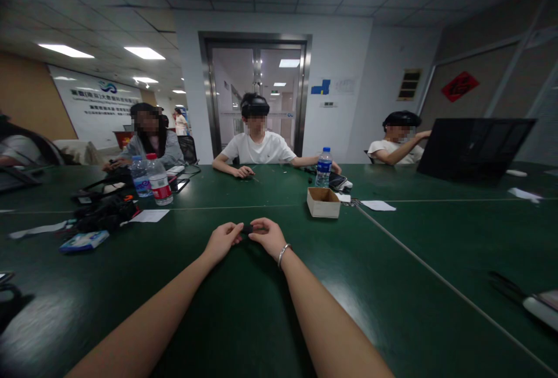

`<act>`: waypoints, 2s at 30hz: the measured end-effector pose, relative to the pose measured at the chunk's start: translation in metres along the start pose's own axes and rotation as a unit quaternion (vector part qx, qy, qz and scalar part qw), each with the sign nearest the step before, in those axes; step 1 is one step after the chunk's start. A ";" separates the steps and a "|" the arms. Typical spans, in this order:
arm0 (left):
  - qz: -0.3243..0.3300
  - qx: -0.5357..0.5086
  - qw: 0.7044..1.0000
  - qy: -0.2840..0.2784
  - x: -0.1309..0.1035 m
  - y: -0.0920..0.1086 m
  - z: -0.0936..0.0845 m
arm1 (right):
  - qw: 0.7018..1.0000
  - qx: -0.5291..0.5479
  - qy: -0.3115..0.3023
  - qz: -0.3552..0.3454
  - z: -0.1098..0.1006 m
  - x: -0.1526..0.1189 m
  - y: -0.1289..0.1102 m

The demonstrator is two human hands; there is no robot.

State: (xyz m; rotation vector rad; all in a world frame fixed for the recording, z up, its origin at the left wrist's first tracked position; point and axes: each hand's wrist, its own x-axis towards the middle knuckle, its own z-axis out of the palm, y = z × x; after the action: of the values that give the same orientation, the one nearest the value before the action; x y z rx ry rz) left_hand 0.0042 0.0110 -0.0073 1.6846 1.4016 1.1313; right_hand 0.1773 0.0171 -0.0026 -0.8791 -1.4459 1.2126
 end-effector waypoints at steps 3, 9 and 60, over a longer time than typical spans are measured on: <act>-0.003 -0.001 1.000 -0.003 0.000 0.001 -0.001 | 1.000 -0.001 0.002 0.000 0.001 -0.001 -0.001; 0.008 -0.051 0.998 -0.023 -0.002 0.000 -0.002 | 0.998 0.056 -0.013 0.027 0.002 0.000 0.000; -0.010 -0.059 0.997 -0.043 -0.005 0.006 -0.005 | 0.996 0.048 0.004 0.072 0.003 0.006 0.002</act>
State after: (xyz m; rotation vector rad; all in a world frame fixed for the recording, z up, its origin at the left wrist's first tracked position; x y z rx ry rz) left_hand 0.0014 0.0047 -0.0013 1.6122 1.2717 1.0964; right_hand 0.1727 0.0222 -0.0032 -0.9344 -1.3233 1.3731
